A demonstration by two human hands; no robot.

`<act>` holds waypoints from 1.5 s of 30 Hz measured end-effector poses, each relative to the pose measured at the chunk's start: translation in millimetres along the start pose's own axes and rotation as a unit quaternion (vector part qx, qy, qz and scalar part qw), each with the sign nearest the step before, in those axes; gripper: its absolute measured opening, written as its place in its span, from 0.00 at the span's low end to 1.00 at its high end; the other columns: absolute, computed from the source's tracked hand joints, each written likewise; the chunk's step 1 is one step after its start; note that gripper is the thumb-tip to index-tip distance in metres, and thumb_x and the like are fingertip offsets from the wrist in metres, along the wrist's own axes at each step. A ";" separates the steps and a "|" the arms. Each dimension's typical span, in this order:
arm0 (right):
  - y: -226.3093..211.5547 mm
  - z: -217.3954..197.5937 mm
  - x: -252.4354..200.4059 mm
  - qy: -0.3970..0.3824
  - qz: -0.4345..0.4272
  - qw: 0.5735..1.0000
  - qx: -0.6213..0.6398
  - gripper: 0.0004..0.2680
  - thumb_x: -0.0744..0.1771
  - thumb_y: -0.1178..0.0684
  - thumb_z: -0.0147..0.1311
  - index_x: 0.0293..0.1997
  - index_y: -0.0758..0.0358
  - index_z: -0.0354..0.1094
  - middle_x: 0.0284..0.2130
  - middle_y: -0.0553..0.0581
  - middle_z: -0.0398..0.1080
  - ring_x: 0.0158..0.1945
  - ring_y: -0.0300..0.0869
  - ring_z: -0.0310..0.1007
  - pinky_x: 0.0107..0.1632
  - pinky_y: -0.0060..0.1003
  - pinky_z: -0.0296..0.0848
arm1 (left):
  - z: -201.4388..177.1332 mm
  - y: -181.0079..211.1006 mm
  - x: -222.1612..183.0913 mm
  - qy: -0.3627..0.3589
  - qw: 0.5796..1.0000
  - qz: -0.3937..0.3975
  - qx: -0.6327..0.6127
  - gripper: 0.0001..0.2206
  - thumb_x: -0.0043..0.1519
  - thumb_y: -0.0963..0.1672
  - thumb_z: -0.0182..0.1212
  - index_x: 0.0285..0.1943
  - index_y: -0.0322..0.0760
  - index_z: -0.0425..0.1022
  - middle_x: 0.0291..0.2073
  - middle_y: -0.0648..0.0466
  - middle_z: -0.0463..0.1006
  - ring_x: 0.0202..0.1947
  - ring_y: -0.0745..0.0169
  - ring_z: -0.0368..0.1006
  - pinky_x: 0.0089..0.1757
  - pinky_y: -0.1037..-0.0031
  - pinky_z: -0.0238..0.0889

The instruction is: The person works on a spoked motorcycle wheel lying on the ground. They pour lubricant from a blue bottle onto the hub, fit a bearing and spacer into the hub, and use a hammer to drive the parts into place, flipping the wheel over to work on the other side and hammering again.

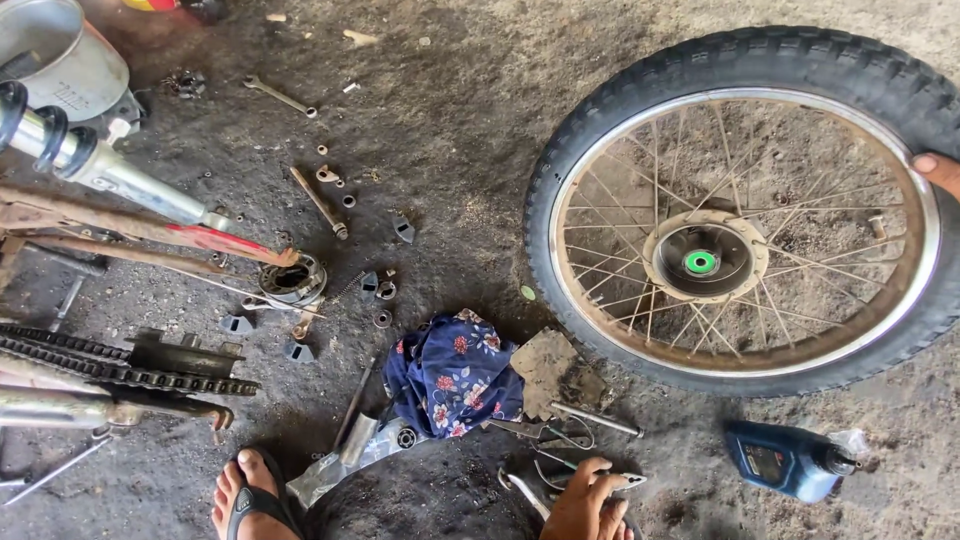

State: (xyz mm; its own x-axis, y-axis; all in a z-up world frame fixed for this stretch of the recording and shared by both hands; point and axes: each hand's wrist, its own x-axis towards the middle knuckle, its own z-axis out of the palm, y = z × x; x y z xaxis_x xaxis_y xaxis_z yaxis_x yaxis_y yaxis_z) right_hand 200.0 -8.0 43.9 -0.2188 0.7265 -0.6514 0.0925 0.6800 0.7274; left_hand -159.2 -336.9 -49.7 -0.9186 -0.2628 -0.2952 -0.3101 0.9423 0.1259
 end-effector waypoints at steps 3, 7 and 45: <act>-16.2 17.4 -0.2 0.103 0.259 0.871 0.405 0.15 0.70 0.55 0.46 0.67 0.58 0.56 0.61 0.64 0.63 0.46 0.46 0.71 0.52 0.33 0.72 | -4.8 2.3 -1.7 -0.017 0.999 -0.021 -0.023 0.34 0.71 0.61 0.26 0.74 0.40 0.61 0.72 0.48 0.62 0.73 0.49 0.53 0.66 0.55 0.44; -101.9 111.6 91.8 0.169 0.243 0.880 0.372 0.14 0.70 0.53 0.47 0.64 0.59 0.56 0.55 0.61 0.67 0.44 0.41 0.74 0.48 0.29 0.74 | -5.3 2.8 -3.2 -0.011 0.999 -0.011 -0.031 0.34 0.72 0.61 0.26 0.73 0.39 0.62 0.72 0.47 0.63 0.73 0.48 0.54 0.66 0.54 0.45; 286.2 -31.5 45.6 0.067 -0.164 0.468 0.866 0.21 0.66 0.41 0.45 0.60 0.61 0.71 0.51 0.64 0.74 0.53 0.55 0.78 0.56 0.51 0.81 | -342.1 406.8 -356.3 -0.386 0.568 0.257 -0.680 0.55 0.48 0.44 0.71 0.81 0.56 0.31 0.59 0.42 0.67 0.46 0.49 0.73 0.42 0.58 0.76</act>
State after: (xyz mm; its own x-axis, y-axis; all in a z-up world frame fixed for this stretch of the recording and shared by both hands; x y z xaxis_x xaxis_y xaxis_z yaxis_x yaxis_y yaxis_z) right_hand 186.0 216.6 229.2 -0.5449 0.6211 -0.5632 0.6555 -0.1034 -0.7481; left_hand -41.9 69.2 430.7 -0.7551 0.6384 -0.1493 -0.4342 -0.3163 0.8434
